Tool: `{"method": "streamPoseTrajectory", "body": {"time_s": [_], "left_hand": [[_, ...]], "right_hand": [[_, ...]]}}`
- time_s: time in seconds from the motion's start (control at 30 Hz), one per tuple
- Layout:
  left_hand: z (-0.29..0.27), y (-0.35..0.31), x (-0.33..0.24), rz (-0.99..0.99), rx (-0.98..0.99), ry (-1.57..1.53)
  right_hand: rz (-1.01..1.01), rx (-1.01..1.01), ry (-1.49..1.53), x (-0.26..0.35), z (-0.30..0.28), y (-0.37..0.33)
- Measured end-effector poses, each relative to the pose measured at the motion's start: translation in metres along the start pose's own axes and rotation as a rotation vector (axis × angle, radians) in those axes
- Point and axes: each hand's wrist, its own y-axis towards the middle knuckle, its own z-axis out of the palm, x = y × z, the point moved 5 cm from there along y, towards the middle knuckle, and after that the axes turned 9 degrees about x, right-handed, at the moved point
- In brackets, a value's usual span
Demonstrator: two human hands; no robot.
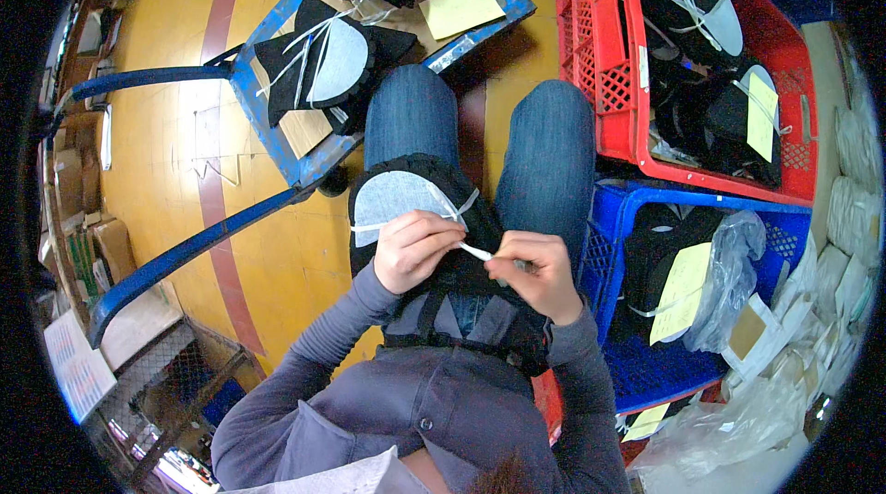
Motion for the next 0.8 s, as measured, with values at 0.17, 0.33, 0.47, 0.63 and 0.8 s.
{"method": "streamPoseTrajectory", "body": {"time_s": [0.17,0.33,0.47,0.63,0.8], "left_hand": [[-0.007,0.002,0.015,-0.155,-0.103,-0.205],[-0.005,0.009,0.018,-0.194,-0.075,-0.200],[-0.001,0.018,0.021,-0.194,0.015,-0.067],[0.003,0.011,0.018,-0.181,0.093,0.120],[0.006,0.009,0.020,-0.162,-0.006,0.124]], "right_hand": [[-0.037,-0.495,0.859,-0.043,-0.017,0.005],[0.053,-0.018,-0.572,-0.018,0.024,0.016],[-0.256,0.033,-0.367,0.023,0.022,0.001],[-0.683,0.118,-0.613,0.109,0.015,-0.035],[-0.513,-0.250,0.110,0.028,-0.033,-0.029]]}}
